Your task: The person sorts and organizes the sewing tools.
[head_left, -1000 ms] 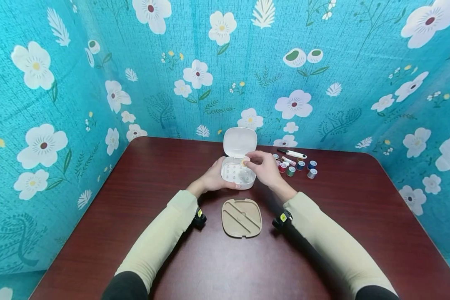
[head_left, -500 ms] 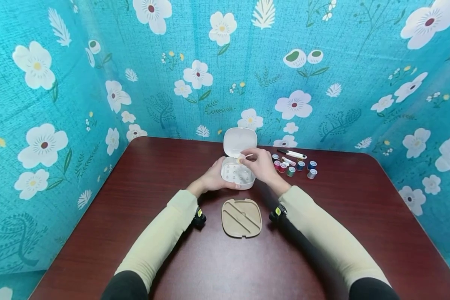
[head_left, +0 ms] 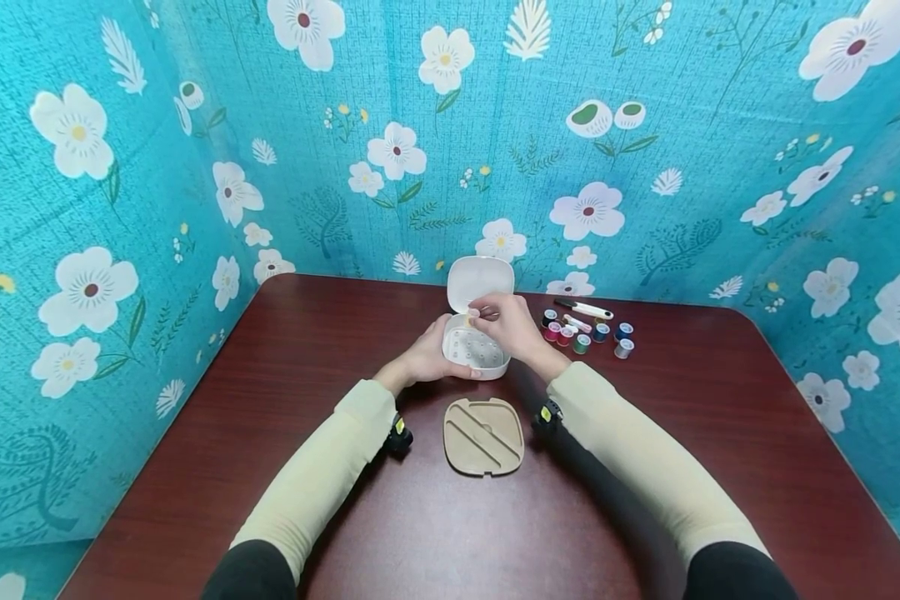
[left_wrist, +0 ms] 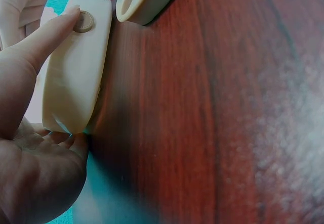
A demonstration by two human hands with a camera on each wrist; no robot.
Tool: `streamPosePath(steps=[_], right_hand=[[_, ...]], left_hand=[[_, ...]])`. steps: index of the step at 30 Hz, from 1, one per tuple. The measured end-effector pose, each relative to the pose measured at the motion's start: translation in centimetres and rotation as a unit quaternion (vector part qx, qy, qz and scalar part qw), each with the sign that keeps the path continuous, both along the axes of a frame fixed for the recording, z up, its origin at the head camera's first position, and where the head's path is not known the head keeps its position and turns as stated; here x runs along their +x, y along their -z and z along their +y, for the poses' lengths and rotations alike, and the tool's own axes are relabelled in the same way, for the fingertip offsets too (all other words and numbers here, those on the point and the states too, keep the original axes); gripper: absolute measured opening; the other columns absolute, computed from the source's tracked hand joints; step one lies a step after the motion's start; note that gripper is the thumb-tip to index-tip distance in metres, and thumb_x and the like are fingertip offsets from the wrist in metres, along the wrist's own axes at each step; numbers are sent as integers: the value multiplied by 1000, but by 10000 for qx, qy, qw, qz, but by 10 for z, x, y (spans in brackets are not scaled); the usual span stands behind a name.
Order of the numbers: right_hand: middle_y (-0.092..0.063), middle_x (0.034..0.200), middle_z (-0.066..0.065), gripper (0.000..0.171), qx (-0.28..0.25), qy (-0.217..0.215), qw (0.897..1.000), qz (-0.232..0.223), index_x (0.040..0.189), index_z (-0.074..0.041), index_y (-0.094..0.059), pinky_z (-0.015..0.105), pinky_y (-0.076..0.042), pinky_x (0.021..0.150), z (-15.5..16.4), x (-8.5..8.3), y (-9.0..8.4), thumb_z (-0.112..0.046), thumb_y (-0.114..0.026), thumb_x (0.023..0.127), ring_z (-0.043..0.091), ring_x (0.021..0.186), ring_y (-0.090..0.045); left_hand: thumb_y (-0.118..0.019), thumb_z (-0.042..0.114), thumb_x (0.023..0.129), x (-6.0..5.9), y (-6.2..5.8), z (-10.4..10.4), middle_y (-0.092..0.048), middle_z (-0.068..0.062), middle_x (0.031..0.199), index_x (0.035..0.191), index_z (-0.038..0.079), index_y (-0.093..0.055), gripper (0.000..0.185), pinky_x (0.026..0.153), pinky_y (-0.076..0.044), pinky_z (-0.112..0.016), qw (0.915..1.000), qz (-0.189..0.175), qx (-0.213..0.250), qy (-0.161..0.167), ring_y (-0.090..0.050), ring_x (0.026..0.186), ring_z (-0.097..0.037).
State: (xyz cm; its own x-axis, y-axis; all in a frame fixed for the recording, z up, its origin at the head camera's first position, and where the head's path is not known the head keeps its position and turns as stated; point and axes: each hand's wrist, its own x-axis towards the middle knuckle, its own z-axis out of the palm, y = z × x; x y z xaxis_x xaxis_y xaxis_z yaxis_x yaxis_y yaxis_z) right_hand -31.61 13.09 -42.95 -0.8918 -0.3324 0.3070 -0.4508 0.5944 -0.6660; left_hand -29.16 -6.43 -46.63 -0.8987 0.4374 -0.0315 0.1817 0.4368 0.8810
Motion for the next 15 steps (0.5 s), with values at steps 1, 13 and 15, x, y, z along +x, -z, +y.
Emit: streamPosePath(steps=[1,13,15], right_hand=[[-75,111,15,24,43,-34,10000,3,115,1,-75,40,-59,84,-1,-1,0,-5,-77,91,28,95,-74],[-76,101,13,14,646,-499,9965,194,104,-1,-79,40,-59,84,-9,-9,4,-2,-76,90,26,93,-73],[-76,100,13,13,712,-516,9959,208,103,-1,-79,41,-59,84,-10,-10,4,-2,-76,90,26,92,-73]], left_hand=[[-97,29,69,0,1,0,-46,-16,141,151,7,-30,108,110,-38,-44,10000,5,-9,-9,-48,125,-29],[-97,30,69,0,3,0,-45,-17,142,149,10,-32,105,108,-40,-43,10000,73,-37,12,-50,124,-28],[-97,30,69,0,2,0,-45,-17,143,150,10,-32,106,109,-40,-43,10000,68,-63,15,-50,125,-28]])
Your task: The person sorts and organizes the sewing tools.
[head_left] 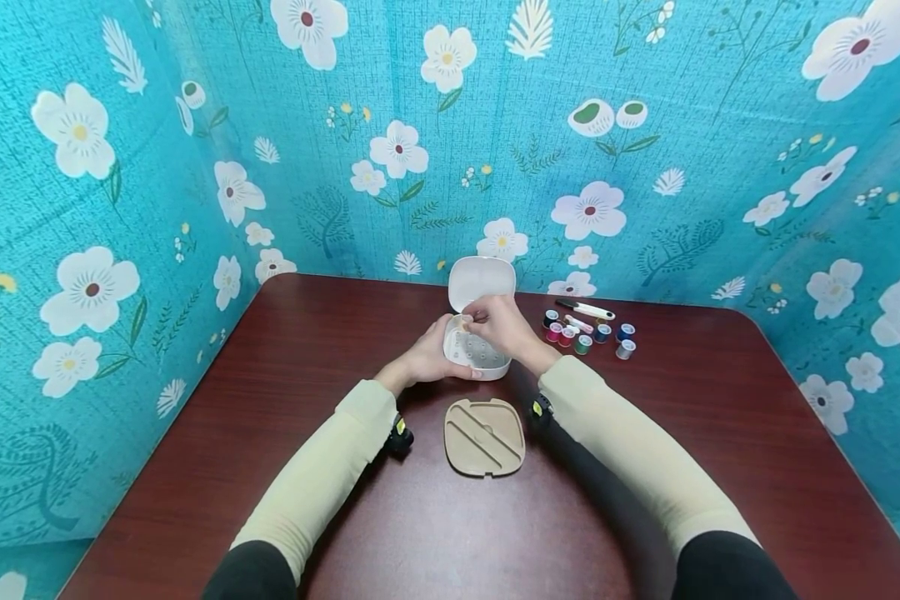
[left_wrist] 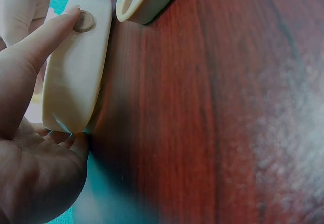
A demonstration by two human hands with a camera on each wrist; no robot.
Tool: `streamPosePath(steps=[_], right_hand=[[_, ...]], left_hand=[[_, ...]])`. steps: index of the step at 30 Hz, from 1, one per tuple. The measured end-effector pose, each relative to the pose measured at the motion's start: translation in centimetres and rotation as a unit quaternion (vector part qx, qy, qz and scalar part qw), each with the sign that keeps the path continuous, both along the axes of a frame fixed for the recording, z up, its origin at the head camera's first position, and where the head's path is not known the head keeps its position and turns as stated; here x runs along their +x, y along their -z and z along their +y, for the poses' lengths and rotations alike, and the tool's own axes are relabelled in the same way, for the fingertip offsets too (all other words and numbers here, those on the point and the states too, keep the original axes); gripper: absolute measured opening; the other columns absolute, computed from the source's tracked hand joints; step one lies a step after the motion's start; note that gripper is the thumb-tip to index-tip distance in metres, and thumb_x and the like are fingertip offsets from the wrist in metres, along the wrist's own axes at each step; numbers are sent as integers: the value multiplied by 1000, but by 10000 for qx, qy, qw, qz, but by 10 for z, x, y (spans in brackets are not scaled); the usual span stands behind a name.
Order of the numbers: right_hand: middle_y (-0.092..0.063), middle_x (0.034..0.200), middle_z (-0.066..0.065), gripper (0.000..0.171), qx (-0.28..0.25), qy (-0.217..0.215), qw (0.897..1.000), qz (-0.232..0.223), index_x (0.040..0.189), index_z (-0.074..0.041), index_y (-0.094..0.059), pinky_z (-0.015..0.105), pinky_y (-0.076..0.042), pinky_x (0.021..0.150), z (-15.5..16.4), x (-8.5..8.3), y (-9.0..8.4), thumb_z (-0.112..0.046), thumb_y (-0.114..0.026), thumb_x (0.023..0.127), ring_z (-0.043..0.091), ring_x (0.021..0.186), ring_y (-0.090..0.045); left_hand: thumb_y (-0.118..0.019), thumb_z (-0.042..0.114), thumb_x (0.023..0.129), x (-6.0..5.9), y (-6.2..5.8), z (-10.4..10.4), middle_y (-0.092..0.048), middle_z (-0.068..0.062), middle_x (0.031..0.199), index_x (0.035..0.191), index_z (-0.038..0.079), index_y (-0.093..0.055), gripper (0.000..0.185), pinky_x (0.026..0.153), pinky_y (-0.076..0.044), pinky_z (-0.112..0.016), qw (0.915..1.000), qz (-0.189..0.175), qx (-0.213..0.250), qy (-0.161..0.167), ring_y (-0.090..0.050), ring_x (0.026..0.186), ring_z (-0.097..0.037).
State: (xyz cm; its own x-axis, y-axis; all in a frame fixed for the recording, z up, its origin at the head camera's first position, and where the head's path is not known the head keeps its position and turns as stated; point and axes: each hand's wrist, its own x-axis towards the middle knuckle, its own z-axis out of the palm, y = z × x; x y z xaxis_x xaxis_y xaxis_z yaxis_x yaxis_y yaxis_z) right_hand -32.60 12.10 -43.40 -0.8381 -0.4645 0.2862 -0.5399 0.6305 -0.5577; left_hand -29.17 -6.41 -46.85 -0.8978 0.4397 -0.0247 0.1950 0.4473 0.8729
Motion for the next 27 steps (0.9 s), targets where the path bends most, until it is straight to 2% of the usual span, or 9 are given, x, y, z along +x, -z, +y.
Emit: streamPosePath(steps=[10,17,27], right_hand=[[-77,101,14,13,263,40,9996,-52,103,0,-79,40,-60,82,-7,-2,1,-2,-75,90,26,93,-74],[-77,99,14,13,452,49,9990,-47,102,0,-79,39,-59,81,-11,-3,4,-1,-75,89,25,91,-73],[-76,100,14,14,544,76,9985,-81,103,0,-78,39,-59,84,-13,-5,10,-1,-74,90,24,92,-72]], left_hand=[[-96,29,71,2,-4,0,-44,-13,143,153,11,-28,108,109,-40,-41,10000,-71,-43,-42,-49,126,-27],[-96,29,71,3,-3,0,-45,-12,139,151,10,-31,106,108,-40,-40,10000,-59,-26,-29,-50,125,-27],[-95,27,72,4,-4,0,-44,-12,141,152,10,-30,105,110,-39,-40,10000,-80,-15,-38,-50,126,-27]])
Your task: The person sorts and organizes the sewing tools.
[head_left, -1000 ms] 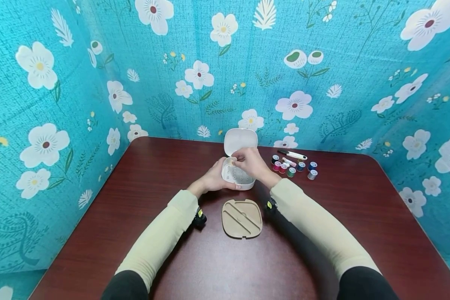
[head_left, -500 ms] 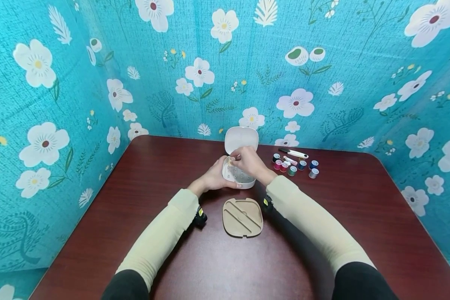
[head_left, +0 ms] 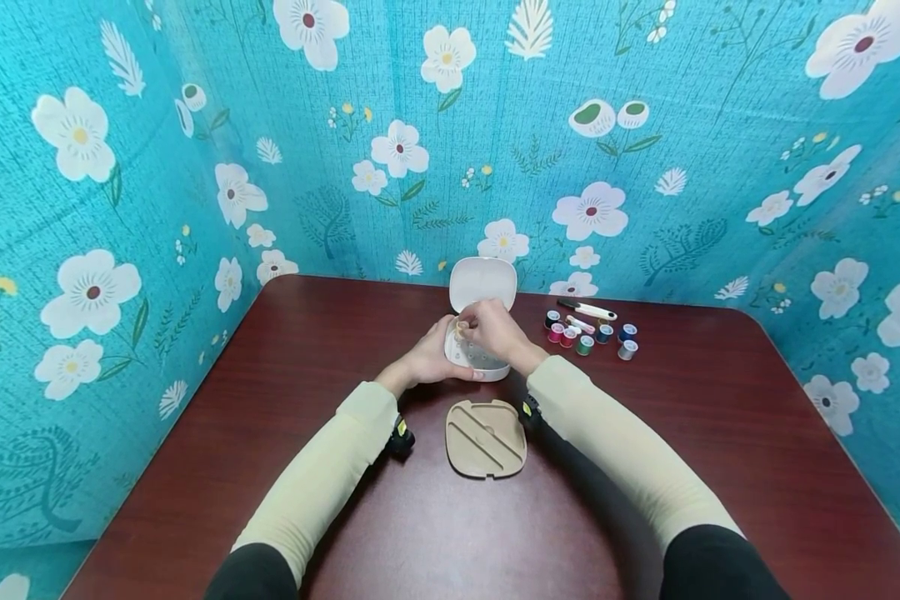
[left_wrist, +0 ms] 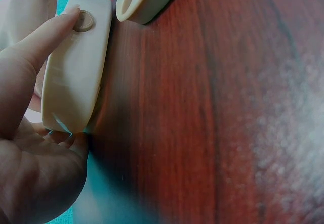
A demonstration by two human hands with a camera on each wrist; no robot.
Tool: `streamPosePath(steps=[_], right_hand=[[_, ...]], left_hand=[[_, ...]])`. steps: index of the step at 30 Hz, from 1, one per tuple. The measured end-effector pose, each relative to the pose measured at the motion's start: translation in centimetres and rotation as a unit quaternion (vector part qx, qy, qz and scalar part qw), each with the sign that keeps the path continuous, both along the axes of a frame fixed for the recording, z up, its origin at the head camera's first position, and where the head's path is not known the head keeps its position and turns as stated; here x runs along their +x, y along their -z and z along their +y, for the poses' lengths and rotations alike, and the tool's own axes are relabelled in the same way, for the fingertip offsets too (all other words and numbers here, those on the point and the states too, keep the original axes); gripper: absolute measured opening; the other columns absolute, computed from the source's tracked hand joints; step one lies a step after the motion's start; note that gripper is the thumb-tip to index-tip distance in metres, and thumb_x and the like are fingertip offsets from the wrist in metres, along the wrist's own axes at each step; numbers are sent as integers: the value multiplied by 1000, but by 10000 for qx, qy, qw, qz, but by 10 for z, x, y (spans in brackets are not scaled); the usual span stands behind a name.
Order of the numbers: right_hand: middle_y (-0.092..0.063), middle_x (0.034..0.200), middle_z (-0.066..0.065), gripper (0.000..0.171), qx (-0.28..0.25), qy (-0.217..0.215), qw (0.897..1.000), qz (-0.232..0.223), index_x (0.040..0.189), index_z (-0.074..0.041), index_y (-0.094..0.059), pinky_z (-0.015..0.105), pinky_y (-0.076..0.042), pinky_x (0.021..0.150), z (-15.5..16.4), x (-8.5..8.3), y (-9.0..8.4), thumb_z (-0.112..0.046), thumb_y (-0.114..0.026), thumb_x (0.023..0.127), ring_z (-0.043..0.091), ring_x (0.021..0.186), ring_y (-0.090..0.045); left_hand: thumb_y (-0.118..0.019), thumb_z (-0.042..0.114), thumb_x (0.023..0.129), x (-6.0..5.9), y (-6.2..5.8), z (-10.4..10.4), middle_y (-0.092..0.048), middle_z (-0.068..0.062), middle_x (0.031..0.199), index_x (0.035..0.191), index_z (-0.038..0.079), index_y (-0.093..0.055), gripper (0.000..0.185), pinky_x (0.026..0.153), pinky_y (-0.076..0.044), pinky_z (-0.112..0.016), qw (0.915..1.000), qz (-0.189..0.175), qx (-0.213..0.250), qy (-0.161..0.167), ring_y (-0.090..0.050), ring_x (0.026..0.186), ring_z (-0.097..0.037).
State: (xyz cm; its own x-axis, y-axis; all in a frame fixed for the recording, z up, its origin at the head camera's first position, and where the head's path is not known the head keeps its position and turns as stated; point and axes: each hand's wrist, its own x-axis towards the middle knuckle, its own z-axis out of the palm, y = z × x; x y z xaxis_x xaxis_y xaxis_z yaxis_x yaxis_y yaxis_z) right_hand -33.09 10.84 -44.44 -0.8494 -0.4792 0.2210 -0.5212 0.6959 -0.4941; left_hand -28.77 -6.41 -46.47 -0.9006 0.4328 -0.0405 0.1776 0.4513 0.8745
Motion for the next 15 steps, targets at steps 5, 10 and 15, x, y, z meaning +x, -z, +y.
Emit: streamPosePath(steps=[5,10,15], right_hand=[[-76,101,14,14,69,40,10000,-20,104,0,-78,39,-59,85,-2,-1,2,-1,-74,91,24,93,-72],[-76,101,15,14,85,91,9999,18,104,0,-79,40,-58,84,-5,0,3,-2,-74,91,24,94,-71],[-77,101,15,13,141,139,9997,110,102,-1,-79,40,-58,83,-8,0,4,-1,-75,90,25,94,-70]], left_hand=[[-96,26,71,-2,1,-1,-44,-12,140,152,10,-30,105,109,-40,-40,10000,-29,78,12,-51,125,-28],[-96,26,71,-2,0,-2,-43,-12,141,152,10,-30,106,109,-40,-41,9999,-73,93,9,-51,124,-28],[-95,28,71,-3,0,-2,-42,-12,144,155,11,-27,109,110,-39,-41,10000,-89,15,4,-49,127,-28]])
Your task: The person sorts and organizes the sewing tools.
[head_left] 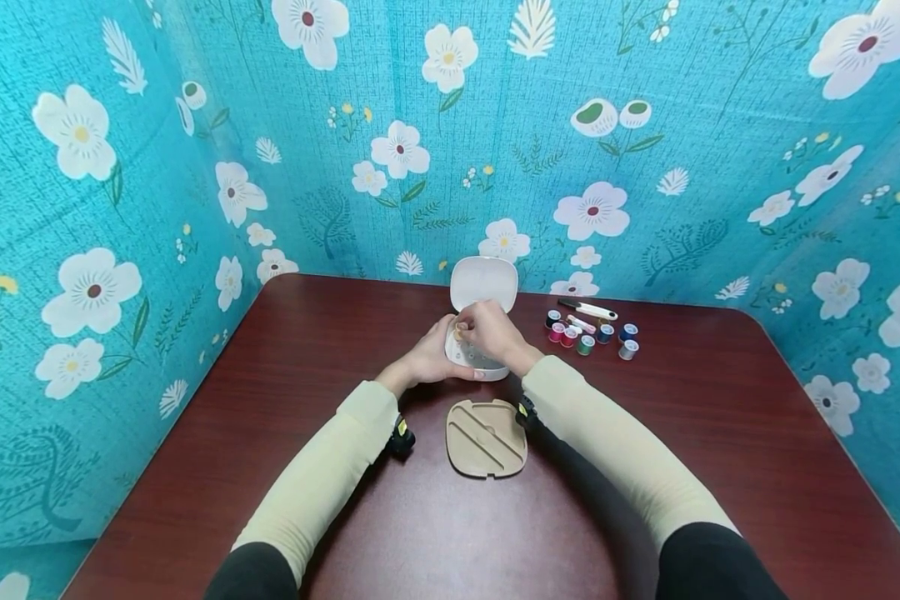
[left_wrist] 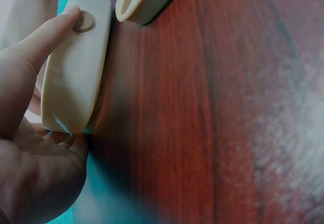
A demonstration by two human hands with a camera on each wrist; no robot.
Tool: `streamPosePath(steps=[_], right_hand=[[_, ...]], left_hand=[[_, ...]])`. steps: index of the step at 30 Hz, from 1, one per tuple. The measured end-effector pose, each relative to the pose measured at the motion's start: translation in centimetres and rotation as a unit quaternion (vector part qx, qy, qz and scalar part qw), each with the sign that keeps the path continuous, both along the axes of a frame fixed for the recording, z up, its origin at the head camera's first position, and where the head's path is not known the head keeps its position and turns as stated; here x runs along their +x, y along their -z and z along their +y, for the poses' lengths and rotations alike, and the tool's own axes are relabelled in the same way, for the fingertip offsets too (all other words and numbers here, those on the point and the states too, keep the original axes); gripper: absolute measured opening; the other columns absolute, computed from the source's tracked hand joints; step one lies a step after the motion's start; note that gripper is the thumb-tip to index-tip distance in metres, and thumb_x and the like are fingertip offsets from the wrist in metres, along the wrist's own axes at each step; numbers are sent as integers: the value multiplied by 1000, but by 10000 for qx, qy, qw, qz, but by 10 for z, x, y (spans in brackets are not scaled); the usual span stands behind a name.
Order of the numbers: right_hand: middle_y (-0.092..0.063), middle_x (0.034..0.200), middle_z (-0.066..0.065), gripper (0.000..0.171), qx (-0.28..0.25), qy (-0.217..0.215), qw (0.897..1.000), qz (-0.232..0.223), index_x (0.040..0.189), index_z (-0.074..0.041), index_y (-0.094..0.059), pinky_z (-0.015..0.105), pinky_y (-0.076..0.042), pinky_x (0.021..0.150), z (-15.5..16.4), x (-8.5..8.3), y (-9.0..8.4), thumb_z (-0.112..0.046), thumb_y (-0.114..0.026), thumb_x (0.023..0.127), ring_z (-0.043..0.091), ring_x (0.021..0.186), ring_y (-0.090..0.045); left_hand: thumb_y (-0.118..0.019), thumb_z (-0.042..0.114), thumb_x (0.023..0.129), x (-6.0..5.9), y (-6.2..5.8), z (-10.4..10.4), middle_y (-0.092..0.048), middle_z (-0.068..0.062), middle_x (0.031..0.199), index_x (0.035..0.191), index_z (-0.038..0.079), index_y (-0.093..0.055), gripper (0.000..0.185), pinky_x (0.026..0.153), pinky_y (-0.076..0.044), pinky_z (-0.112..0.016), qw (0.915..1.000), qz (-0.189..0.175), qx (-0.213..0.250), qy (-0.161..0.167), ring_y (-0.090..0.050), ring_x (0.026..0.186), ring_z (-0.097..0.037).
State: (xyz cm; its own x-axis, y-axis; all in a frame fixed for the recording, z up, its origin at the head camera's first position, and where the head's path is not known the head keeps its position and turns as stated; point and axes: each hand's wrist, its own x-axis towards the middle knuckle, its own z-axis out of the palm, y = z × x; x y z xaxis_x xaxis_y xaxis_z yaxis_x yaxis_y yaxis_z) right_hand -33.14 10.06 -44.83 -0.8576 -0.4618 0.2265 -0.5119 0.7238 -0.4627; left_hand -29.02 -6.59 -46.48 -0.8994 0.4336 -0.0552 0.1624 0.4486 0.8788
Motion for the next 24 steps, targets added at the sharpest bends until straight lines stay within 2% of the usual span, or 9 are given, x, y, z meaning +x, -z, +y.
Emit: streamPosePath(steps=[6,12,19,24], right_hand=[[-77,99,14,13,169,35,9998,74,101,-1,-79,38,-58,80,-3,0,0,0,-73,89,24,91,-70],[-76,101,14,15,219,-5,9997,-52,103,0,-78,38,-57,82,-5,-1,-3,2,-72,90,23,92,-69],[-74,108,17,21,504,-202,9982,-258,110,2,-75,39,-56,88,-3,2,-5,4,-72,89,25,96,-67],[-73,104,16,20,744,-257,9968,-121,110,2,-74,38,-56,86,-2,6,-7,4,-71,90,24,92,-65]], left_hand=[[-95,32,72,0,0,-1,-39,-11,148,157,13,-24,112,110,-39,-40,9999,-2,-143,13,-49,129,-27],[-95,31,72,-1,-1,-2,-42,-9,144,155,13,-27,108,110,-39,-41,9998,70,-171,-32,-50,127,-25],[-94,30,73,0,0,-2,-40,-14,148,156,12,-24,110,110,-40,-42,9999,-48,-117,20,-49,128,-27],[-94,29,73,2,-1,-1,-38,-16,151,158,10,-21,114,112,-38,-41,9998,-53,-164,-29,-47,129,-26]])
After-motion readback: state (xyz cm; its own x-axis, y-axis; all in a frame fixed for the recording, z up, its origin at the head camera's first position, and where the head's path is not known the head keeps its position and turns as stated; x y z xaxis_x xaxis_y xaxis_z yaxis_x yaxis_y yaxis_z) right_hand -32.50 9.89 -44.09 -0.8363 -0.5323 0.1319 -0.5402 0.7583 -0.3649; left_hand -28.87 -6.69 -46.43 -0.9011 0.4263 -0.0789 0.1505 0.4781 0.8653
